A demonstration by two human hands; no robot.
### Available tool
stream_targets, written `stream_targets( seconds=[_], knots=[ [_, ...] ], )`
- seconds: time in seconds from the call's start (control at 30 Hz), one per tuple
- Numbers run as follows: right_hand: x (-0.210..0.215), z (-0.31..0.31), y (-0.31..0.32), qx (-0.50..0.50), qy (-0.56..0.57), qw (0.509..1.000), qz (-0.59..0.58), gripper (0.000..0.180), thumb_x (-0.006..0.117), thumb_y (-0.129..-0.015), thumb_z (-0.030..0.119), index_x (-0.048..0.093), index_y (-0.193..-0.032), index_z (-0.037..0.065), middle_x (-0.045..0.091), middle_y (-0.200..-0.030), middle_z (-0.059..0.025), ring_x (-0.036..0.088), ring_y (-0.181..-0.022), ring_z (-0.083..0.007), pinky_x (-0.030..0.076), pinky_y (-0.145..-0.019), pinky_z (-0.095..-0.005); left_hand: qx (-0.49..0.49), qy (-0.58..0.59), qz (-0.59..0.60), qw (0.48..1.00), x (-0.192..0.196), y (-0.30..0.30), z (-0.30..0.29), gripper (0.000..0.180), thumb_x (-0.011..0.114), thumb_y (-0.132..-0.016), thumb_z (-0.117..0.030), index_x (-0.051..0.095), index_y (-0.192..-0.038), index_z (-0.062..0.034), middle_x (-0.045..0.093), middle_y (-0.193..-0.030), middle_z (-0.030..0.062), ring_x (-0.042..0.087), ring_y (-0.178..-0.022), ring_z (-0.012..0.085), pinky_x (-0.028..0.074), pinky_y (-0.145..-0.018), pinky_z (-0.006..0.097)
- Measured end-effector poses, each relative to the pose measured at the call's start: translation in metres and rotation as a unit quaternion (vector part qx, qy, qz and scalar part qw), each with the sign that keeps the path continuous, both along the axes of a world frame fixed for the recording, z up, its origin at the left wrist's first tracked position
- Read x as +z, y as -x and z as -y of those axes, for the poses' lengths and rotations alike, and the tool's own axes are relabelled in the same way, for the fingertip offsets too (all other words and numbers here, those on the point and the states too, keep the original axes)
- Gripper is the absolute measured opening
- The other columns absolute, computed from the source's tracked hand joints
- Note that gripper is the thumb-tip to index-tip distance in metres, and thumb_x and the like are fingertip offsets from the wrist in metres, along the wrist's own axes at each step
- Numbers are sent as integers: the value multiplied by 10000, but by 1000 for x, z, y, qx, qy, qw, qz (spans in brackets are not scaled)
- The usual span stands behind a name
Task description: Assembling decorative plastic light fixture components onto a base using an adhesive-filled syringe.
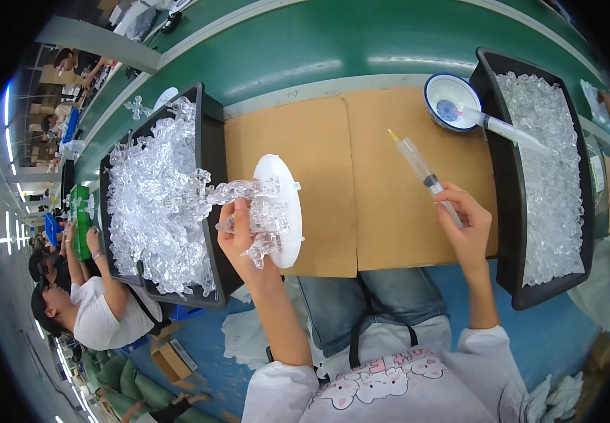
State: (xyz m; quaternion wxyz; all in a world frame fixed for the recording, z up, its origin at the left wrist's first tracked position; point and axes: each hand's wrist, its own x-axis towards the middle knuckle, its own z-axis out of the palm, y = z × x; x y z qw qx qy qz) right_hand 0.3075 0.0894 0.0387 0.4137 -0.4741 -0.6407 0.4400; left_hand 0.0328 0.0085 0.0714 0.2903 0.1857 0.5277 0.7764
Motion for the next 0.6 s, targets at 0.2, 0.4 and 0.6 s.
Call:
stream_targets(
  seconds=[0.2, 0.4, 0.6],
  knots=[
    [-14, -14, -3, -9, -152, 982, 115, 137, 600, -768, -36, 627, -892, 14, 641, -1014, -135, 639, -795, -189, 474, -671, -263, 43, 10, -94, 995, -25, 2, -33, 248, 599, -874, -102, 573, -1053, 67, 623, -937, 69, 581, -820, 102, 471, -721, 235],
    [-11, -23, -14, 29, -155, 966, 205, 221, 596, -751, -42, 626, -961, 22, 628, -1031, -155, 587, -988, -273, 475, -772, -319, 82, 89, -158, 980, -53, 15, -74, 270, 650, -848, -143, 614, -994, 81, 626, -930, 75, 557, -863, 102, 445, -769, 241],
    [-4, -21, -29, 35, -64, 982, 173, 361, 630, -753, 25, 597, -1111, 53, 509, -1255, -140, 542, -1067, -285, 444, -857, -340, 57, 99, -294, 949, -64, 41, -145, 278, 653, -841, -147, 621, -980, 91, 641, -915, 85, 568, -872, 127, 440, -805, 257]
  ],
)
